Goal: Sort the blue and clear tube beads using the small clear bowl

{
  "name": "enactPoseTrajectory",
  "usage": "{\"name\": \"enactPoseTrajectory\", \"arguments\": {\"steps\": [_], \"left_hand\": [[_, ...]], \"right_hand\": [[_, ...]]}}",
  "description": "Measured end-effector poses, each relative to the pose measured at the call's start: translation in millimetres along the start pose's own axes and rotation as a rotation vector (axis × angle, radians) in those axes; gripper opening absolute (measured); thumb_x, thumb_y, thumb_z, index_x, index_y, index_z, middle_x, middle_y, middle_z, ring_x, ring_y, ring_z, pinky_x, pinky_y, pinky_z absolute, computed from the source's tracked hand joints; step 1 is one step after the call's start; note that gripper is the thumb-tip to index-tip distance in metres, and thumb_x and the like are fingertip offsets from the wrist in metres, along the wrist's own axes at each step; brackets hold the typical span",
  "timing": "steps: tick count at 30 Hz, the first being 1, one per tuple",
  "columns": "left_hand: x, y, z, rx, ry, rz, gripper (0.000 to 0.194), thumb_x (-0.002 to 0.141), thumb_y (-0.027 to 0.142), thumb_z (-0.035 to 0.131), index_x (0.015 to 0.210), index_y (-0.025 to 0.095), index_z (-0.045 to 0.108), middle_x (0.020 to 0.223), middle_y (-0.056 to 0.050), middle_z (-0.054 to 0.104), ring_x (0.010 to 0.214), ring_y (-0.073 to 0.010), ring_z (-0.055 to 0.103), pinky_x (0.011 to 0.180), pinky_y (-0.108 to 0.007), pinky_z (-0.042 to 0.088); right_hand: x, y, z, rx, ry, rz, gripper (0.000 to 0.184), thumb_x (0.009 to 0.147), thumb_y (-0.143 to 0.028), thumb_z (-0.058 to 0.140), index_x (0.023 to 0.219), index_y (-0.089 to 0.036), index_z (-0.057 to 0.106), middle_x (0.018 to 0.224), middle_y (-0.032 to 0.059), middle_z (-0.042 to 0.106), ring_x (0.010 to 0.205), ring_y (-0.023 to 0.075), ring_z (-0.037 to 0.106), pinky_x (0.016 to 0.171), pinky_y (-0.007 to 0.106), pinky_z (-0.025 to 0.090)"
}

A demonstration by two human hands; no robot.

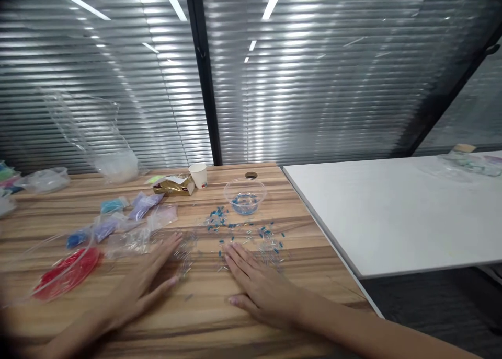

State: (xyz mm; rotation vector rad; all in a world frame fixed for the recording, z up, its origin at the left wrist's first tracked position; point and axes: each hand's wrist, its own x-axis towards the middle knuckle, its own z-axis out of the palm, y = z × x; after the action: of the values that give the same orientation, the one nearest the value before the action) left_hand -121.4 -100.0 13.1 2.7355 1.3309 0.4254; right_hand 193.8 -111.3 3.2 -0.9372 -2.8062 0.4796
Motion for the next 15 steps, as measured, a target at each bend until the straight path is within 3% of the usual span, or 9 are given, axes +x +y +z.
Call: {"name": "enactPoseTrajectory", "arguments": {"steps": [2, 6, 11, 15], "left_hand": [[-6, 2, 5.7, 0.08, -0.01, 0.064, 0.072, 0.092, 0.04, 0.043, 0.147, 0.023, 0.0, 0.151, -0.011, 0.016, 0.137, -0.0272, 0.022, 0.109, -0.048, 0.026], [0, 7, 9.2, 0.154, -0.056, 0.074, 0.074, 0.092, 0.044, 0.043, 0.147, 0.021, -0.002, 0.151, -0.013, 0.008, 0.138, -0.0304, 0.016, 0.109, -0.055, 0.017], [4, 8, 8.1, 0.145, -0.16, 0.136, 0.071, 0.093, 0.044, 0.041, 0.147, 0.021, 0.0, 0.151, -0.01, 0.013, 0.138, -0.0267, 0.016, 0.112, -0.05, 0.011], [4, 8, 4.7, 0.145, -0.118, 0.156, 0.068, 0.092, 0.044, 0.043, 0.147, 0.024, 0.007, 0.15, -0.009, 0.017, 0.137, -0.0271, 0.02, 0.111, -0.052, 0.006]], "right_hand": [[-10, 2, 0, -0.029, 0.014, 0.041, 0.064, 0.097, -0.041, 0.031, 0.145, -0.018, -0.004, 0.152, 0.0077, 0.0, 0.14, 0.0248, 0.003, 0.115, 0.043, 0.018], [-25, 3, 5, -0.125, 0.067, 0.094, 0.066, 0.096, -0.043, 0.033, 0.146, -0.019, -0.003, 0.152, 0.0087, 0.004, 0.139, 0.0273, 0.011, 0.113, 0.045, 0.022], [-20, -3, 8, -0.223, 0.078, 0.081, 0.066, 0.096, -0.044, 0.032, 0.146, -0.013, 0.002, 0.151, 0.0135, 0.007, 0.139, 0.0289, 0.011, 0.111, 0.046, 0.024], [-9, -2, 1, -0.233, 0.027, 0.075, 0.068, 0.095, -0.049, 0.03, 0.146, -0.009, 0.011, 0.15, 0.0161, 0.012, 0.139, 0.0311, 0.009, 0.111, 0.05, 0.021]]}}
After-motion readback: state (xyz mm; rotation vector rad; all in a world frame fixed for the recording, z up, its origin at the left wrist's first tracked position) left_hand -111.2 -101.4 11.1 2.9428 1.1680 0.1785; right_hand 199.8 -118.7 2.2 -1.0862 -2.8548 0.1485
